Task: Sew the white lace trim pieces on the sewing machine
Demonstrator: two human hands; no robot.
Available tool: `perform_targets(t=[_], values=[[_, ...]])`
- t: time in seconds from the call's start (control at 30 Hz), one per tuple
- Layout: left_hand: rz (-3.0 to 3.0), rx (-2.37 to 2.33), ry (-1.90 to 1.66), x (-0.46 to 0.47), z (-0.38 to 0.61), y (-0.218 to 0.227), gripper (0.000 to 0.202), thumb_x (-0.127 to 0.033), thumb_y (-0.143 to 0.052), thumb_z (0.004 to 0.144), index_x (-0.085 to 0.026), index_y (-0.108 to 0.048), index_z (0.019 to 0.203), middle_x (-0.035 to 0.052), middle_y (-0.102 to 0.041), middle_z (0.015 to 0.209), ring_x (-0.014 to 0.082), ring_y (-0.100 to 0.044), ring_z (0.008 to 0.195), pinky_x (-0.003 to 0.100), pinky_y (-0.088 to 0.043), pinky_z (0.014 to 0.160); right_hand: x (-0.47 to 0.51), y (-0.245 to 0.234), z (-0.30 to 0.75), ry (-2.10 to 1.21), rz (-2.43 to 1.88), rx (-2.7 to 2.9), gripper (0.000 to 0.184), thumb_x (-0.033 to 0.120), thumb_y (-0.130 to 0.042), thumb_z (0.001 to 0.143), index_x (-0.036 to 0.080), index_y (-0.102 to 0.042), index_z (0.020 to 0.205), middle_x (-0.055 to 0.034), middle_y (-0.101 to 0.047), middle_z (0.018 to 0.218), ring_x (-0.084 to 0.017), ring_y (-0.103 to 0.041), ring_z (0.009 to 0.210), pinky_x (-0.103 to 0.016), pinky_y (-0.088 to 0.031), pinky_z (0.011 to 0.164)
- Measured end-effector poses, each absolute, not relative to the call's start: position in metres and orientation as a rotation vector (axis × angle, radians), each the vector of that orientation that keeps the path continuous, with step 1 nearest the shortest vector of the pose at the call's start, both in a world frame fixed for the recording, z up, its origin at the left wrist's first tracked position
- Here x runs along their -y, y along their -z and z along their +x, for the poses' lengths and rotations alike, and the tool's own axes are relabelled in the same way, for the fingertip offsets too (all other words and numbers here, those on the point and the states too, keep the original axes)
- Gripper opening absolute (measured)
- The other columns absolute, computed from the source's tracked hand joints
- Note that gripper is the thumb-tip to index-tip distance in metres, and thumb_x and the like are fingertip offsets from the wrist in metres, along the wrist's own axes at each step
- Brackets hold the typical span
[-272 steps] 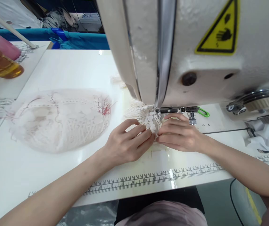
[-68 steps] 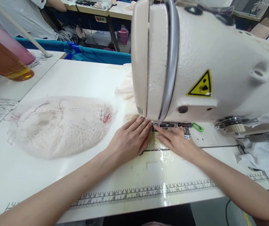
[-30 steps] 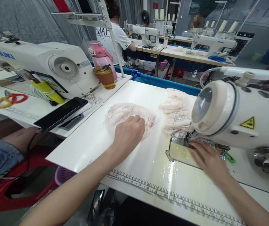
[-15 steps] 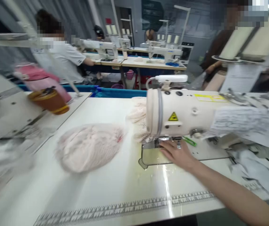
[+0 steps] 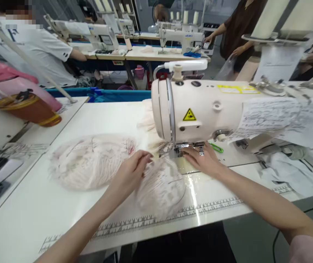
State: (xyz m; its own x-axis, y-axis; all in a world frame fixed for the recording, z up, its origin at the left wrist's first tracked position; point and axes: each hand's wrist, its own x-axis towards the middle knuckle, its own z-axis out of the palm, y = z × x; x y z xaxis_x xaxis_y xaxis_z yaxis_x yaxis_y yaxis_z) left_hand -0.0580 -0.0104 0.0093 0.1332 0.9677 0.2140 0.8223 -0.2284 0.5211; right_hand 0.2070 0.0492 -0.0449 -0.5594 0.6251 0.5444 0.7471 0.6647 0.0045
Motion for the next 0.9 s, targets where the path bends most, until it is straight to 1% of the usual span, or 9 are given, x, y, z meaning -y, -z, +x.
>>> perform_targets(t=[0.1, 0.2, 0.27, 0.33, 0.4, 0.5, 0.6, 0.73, 0.9], values=[[2.489, -1.721, -0.771, 0.014, -0.034, -0.005, 0.028, -0.029, -0.037, 0.099, -0.015, -0.062, 0.099, 0.0068, -0.070, 0.093, 0.0202, -0.066, 0.085, 0.032, -0.054, 0.070, -0.049, 0.045, 0.208, 0.312, -1.044, 2.379, 0.027, 0.023, -0.045, 0.094, 0.022, -0.064, 0.113, -0.0036, -0.072, 0.088, -0.020, -0.064, 0.075, -0.038, -0.044, 0.076], [2.903, -1.462, -0.651, 0.021, -0.010, 0.005, 0.025, -0.021, -0.042, 0.096, -0.011, -0.062, 0.109, 0.0107, -0.069, 0.107, 0.0228, -0.065, 0.099, 0.034, -0.055, 0.079, -0.044, 0.041, 0.207, 0.309, -0.952, 2.417, 0.028, 0.014, -0.044, 0.091, 0.020, -0.064, 0.110, -0.0016, -0.071, 0.100, -0.016, -0.064, 0.078, -0.034, -0.042, 0.073], [3.009, -1.485, -0.548, 0.024, 0.000, 0.014, 0.034, -0.025, -0.046, 0.095, -0.005, -0.057, 0.120, 0.0171, -0.063, 0.120, 0.0278, -0.060, 0.112, 0.038, -0.054, 0.085, -0.040, 0.037, 0.204, 0.347, -0.881, 2.446, 0.030, 0.009, -0.043, 0.089, 0.020, -0.063, 0.110, 0.0014, -0.069, 0.111, -0.013, -0.063, 0.077, -0.033, -0.042, 0.074], [3.047, -1.503, -0.485, 0.023, 0.004, 0.022, 0.043, -0.030, -0.047, 0.095, 0.000, -0.053, 0.125, 0.0204, -0.058, 0.127, 0.0303, -0.056, 0.118, 0.040, -0.054, 0.090, -0.037, 0.034, 0.203, 0.400, -0.858, 2.466, 0.033, 0.008, -0.044, 0.089, 0.021, -0.062, 0.112, 0.0044, -0.067, 0.116, -0.012, -0.062, 0.078, -0.033, -0.041, 0.074], [3.078, -1.434, -0.464, 0.018, 0.004, 0.027, 0.046, -0.033, -0.044, 0.096, 0.001, -0.053, 0.126, 0.0195, -0.057, 0.129, 0.0299, -0.055, 0.120, 0.040, -0.053, 0.093, -0.035, 0.034, 0.203, 0.457, -0.886, 2.498, 0.036, 0.008, -0.045, 0.088, 0.022, -0.060, 0.118, 0.0051, -0.065, 0.119, -0.013, -0.063, 0.081, -0.034, -0.041, 0.074], [3.078, -1.335, -0.488, 0.007, 0.001, 0.031, 0.047, -0.034, -0.043, 0.096, 0.000, -0.053, 0.127, 0.0184, -0.055, 0.131, 0.0295, -0.053, 0.123, 0.041, -0.051, 0.097, -0.034, 0.036, 0.204, 0.472, -0.971, 2.563, 0.041, 0.008, -0.047, 0.088, 0.023, -0.056, 0.125, 0.0016, -0.063, 0.124, -0.015, -0.063, 0.084, -0.036, -0.043, 0.078], [3.038, -1.285, -0.522, -0.002, -0.003, 0.033, 0.046, -0.034, -0.044, 0.095, -0.003, -0.054, 0.128, 0.0180, -0.054, 0.133, 0.0299, -0.051, 0.124, 0.042, -0.050, 0.100, -0.035, 0.039, 0.205, 0.359, -1.030, 2.564, 0.044, 0.010, -0.049, 0.088, 0.026, -0.054, 0.128, -0.0017, -0.064, 0.121, -0.018, -0.062, 0.091, -0.037, -0.045, 0.083], [2.980, -1.276, -0.577, -0.007, -0.006, 0.036, 0.042, -0.032, -0.046, 0.094, -0.005, -0.056, 0.125, 0.0173, -0.055, 0.132, 0.0306, -0.052, 0.124, 0.043, -0.051, 0.099, -0.042, 0.042, 0.204, 0.205, -1.010, 2.555, 0.040, 0.013, -0.049, 0.089, 0.028, -0.057, 0.125, -0.0021, -0.066, 0.113, -0.019, -0.060, 0.101, -0.034, -0.047, 0.086], [2.943, -1.245, -0.567, -0.010, -0.009, 0.037, 0.044, -0.034, -0.046, 0.094, -0.006, -0.055, 0.127, 0.0169, -0.055, 0.132, 0.0308, -0.051, 0.125, 0.045, -0.049, 0.100, -0.047, 0.042, 0.202, 0.120, -1.036, 2.596, 0.035, 0.015, -0.042, 0.091, 0.024, -0.061, 0.119, -0.0050, -0.067, 0.106, -0.018, -0.062, 0.094, -0.032, -0.048, 0.079]])
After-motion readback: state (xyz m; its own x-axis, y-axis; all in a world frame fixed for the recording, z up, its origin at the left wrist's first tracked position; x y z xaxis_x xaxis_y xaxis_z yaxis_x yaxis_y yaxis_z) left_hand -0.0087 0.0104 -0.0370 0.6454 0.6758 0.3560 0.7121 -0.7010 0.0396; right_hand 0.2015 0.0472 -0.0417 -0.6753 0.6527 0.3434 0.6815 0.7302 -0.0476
